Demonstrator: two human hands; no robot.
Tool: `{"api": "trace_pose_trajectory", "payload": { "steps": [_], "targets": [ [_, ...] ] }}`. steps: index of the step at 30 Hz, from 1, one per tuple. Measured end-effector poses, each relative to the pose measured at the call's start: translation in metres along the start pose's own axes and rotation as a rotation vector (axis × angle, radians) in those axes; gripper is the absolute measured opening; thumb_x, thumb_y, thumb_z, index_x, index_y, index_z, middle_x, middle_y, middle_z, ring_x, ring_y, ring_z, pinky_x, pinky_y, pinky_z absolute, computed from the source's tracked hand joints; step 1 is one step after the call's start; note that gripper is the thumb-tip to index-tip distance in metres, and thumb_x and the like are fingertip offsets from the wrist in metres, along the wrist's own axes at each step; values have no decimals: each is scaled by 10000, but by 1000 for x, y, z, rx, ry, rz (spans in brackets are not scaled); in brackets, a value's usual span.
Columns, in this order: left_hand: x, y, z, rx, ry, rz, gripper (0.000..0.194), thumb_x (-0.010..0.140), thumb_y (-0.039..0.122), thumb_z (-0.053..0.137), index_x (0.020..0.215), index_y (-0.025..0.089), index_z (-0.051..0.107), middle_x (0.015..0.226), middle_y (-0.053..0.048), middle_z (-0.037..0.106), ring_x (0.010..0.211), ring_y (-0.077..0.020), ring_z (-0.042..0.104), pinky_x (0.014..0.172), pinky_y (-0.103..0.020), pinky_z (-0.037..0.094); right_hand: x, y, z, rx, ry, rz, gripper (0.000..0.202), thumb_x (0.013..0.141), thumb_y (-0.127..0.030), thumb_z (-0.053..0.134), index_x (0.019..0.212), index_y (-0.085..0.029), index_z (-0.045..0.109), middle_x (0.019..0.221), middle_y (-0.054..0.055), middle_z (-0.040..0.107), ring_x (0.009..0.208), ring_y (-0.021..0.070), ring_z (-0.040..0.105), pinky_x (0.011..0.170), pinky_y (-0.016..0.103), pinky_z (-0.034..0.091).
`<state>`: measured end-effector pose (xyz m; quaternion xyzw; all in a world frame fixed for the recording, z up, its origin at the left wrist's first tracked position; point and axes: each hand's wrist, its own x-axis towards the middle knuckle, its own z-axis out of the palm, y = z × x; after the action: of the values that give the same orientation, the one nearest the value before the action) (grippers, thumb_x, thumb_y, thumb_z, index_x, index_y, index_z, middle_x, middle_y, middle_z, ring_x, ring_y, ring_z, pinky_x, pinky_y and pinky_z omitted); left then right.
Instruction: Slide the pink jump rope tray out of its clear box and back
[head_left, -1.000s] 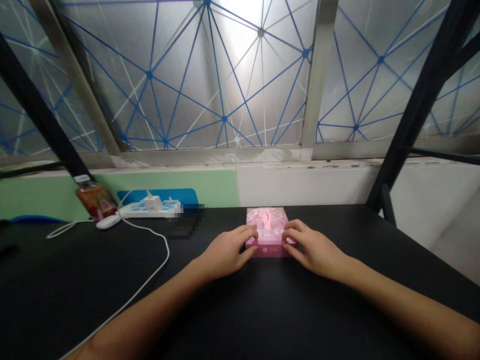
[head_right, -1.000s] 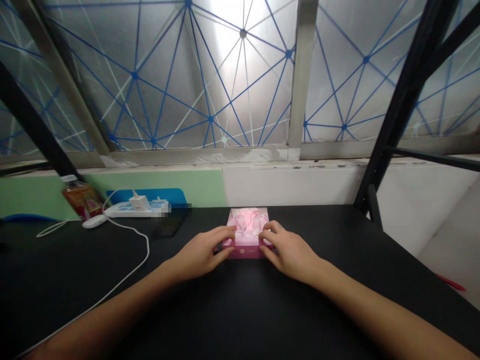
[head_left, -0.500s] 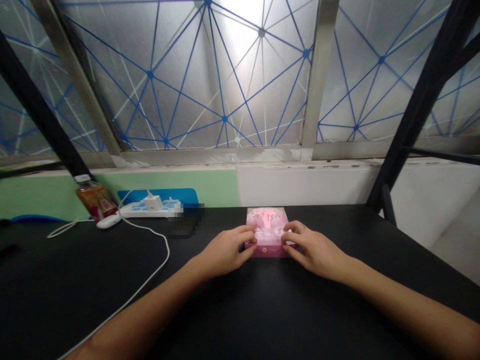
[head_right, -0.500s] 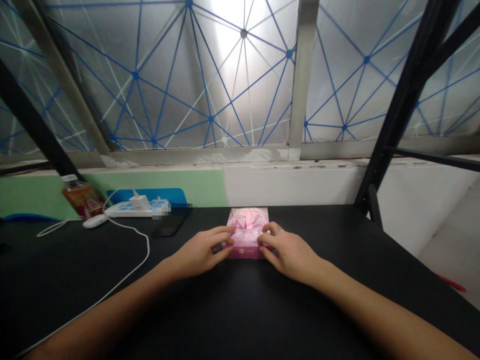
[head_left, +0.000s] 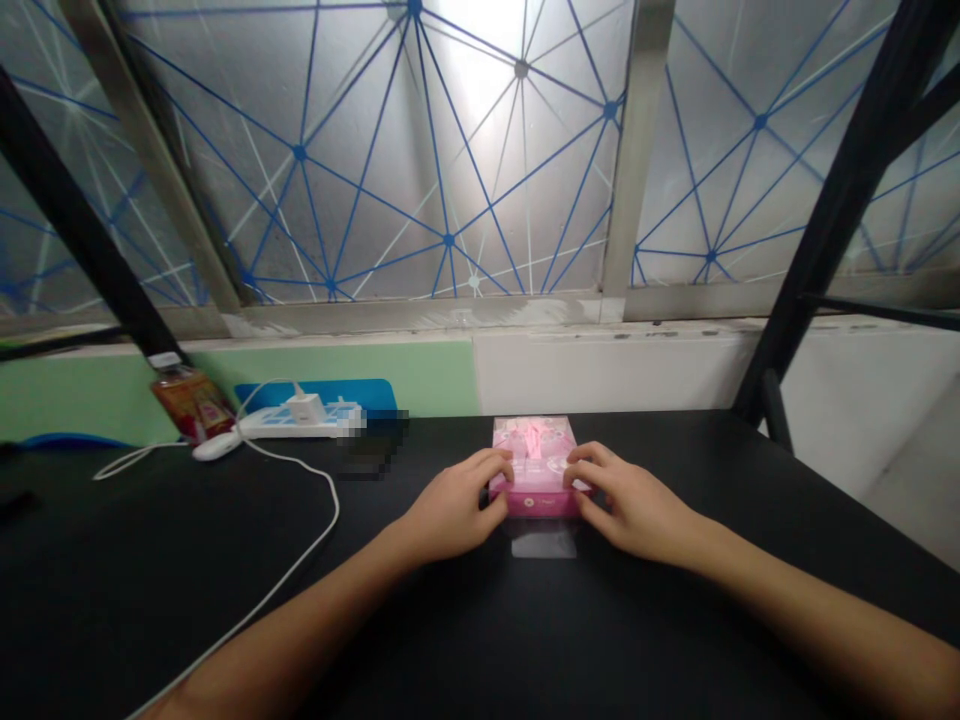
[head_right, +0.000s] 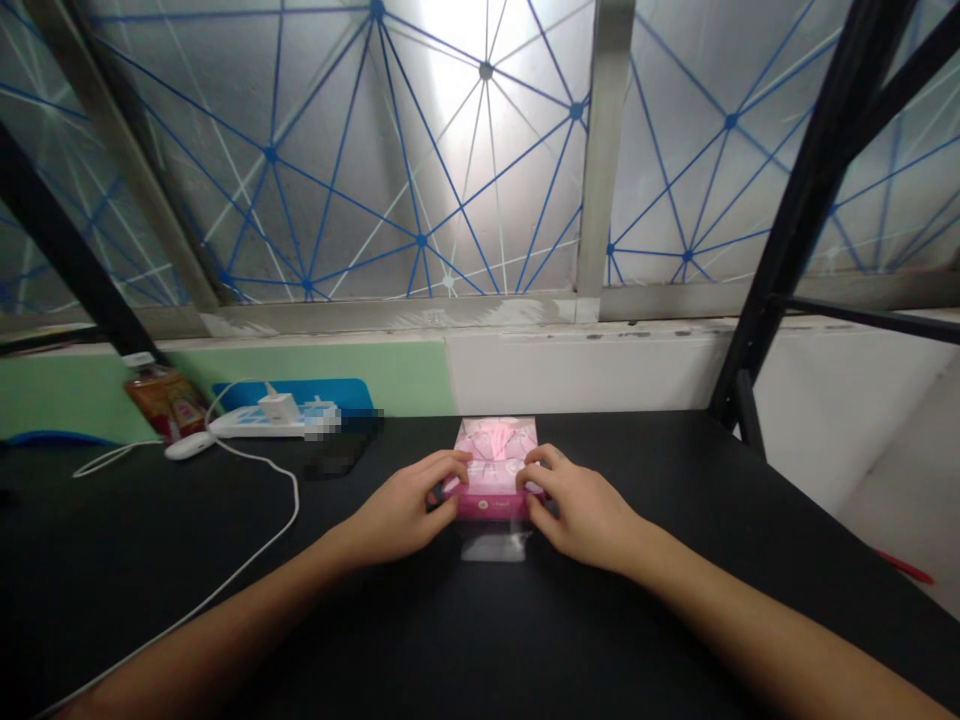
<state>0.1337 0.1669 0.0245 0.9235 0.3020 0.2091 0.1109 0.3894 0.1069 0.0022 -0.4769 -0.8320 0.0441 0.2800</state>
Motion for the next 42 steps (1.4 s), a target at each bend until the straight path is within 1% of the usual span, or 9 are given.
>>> {"api": "trace_pose_trajectory", "payload": {
  "steps": [3, 6, 12, 19, 24, 26, 30, 37, 42],
  "targets": [
    [-1, 0, -6, -35, -35, 14, 282, 759, 80, 509, 994, 228, 554, 1350, -55, 525, 1186, -225, 532, 900, -312, 478, -1, 0, -6, 43, -30, -24, 280, 821, -121, 538, 1076, -227, 583, 1206, 81, 523, 877, 174, 594, 795, 339, 501],
    [-3, -1, -13, -46, -74, 57, 345, 746, 46, 490, 1035, 224, 549, 1335, -57, 541, 1197, -220, 524, 941, -323, 453, -1, -2, -11, 28, -49, -39, 288, 839, -129, 531, 1101, -238, 583, 1215, 68, 538, 938, 180, 601, 832, 336, 494],
    [-3, 0, -16, -17, -82, 70, 233, 859, 162, 511, 1080, 217, 559, 1284, -80, 571, 1149, -232, 554, 984, -362, 429, 0, -6, -10, -201, -7, -1, 228, 936, -335, 513, 1121, -228, 592, 1162, 70, 619, 941, 222, 636, 810, 369, 508],
    [1, 0, -12, -4, -79, 45, 191, 936, 249, 466, 1092, 220, 573, 1264, -75, 591, 1145, -228, 563, 990, -366, 432, 3, -5, -6, -400, -16, -37, 243, 981, -233, 396, 1057, -198, 623, 1037, 102, 680, 788, 227, 655, 684, 355, 476],
    [1, -1, -13, -4, -82, 60, 201, 962, 244, 421, 1081, 217, 580, 1281, -58, 589, 1182, -214, 539, 1006, -348, 419, 2, -4, -6, -305, -17, -35, 220, 986, -264, 408, 1053, -201, 608, 1050, 90, 657, 841, 210, 643, 728, 337, 483],
    [1, -1, -14, -5, -83, 59, 212, 973, 251, 402, 1085, 214, 578, 1274, -57, 593, 1172, -209, 545, 1008, -345, 416, 1, -5, -8, -250, -17, -18, 201, 972, -306, 458, 1077, -202, 594, 1090, 85, 638, 909, 214, 630, 785, 347, 490],
    [1, 1, -15, -9, -97, 47, 239, 990, 273, 371, 1089, 211, 580, 1263, -62, 595, 1150, -211, 557, 1006, -353, 418, 0, -4, -8, -223, -15, -23, 281, 908, -372, 580, 1135, -206, 585, 1177, 93, 605, 991, 244, 597, 856, 400, 475],
    [1, 0, -14, -5, -103, 27, 250, 988, 296, 382, 1146, 210, 557, 1267, -66, 592, 1142, -219, 560, 994, -358, 427, 3, 1, -7, -229, 4, -71, 204, 962, -248, 471, 1074, -219, 640, 1029, 71, 667, 949, 221, 609, 843, 393, 443],
    [1, 0, -14, -12, -108, 27, 260, 991, 303, 376, 1143, 206, 564, 1275, -70, 591, 1149, -221, 558, 1001, -362, 426, 3, -2, -7, -249, 17, -45, 214, 966, -238, 453, 1082, -216, 632, 1022, 73, 658, 906, 219, 615, 804, 387, 453]
  ]
}}
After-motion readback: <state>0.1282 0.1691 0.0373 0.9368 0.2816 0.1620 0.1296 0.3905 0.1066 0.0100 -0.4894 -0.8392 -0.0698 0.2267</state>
